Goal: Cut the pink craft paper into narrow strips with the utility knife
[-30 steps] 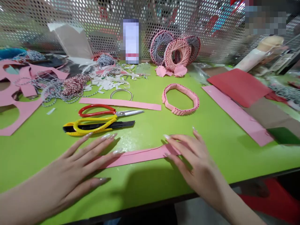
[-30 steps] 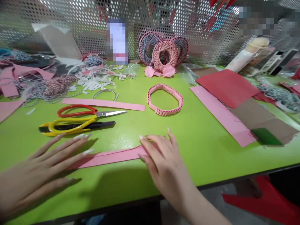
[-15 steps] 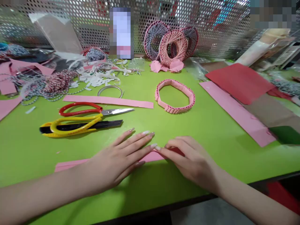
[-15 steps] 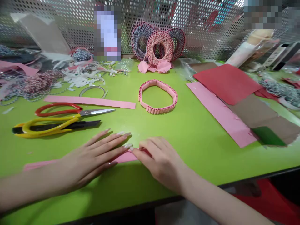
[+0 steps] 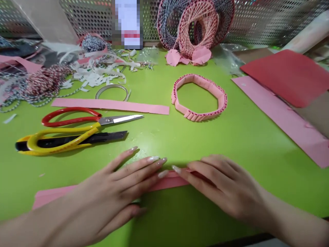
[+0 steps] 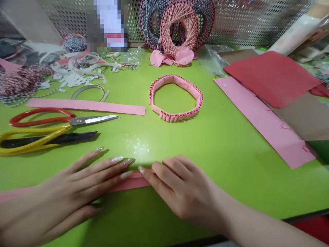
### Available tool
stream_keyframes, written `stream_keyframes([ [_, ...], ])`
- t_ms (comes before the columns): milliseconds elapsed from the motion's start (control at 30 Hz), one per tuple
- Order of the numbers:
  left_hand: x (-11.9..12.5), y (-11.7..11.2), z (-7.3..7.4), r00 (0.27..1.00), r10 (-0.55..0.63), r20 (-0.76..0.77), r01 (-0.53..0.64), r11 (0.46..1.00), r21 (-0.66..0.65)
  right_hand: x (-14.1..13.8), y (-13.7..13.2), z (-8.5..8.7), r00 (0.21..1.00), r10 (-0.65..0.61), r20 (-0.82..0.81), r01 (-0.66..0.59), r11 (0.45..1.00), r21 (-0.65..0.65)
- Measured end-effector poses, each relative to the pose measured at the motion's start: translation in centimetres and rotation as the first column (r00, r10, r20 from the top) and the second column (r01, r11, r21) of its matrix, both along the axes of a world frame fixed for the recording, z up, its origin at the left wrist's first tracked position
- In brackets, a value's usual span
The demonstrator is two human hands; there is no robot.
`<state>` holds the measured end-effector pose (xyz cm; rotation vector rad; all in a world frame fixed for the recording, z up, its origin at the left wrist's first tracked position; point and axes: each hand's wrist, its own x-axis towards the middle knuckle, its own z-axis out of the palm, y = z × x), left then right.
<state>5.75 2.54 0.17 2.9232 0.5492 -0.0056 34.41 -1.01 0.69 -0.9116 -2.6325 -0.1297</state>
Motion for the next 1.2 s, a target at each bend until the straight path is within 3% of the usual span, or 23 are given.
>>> stream_keyframes([
  [267, -0.3, -0.7, -0.6, 1.0, -0.005, 0.021, 0.005, 1.0, 0.002, -0.5, -0.4, 0.3, 0.999, -0.048, 0.025, 0.049, 0.999, -0.004],
  [933, 0.4, -1.2, 0.0, 0.999, 0.036, 0.024, -0.037, 0.998, 0.05, -1.1, -2.2, -0.4, 0.979, -0.159, 0.13, 0.159, 0.987, 0.012],
  [1200, -0.8, -1.0, 0.2, 0.997, 0.057, 0.051, -0.06, 0.997, 0.057, -3.1, -4.0, -0.7, 0.944, -0.318, 0.089, 0.323, 0.945, -0.052],
])
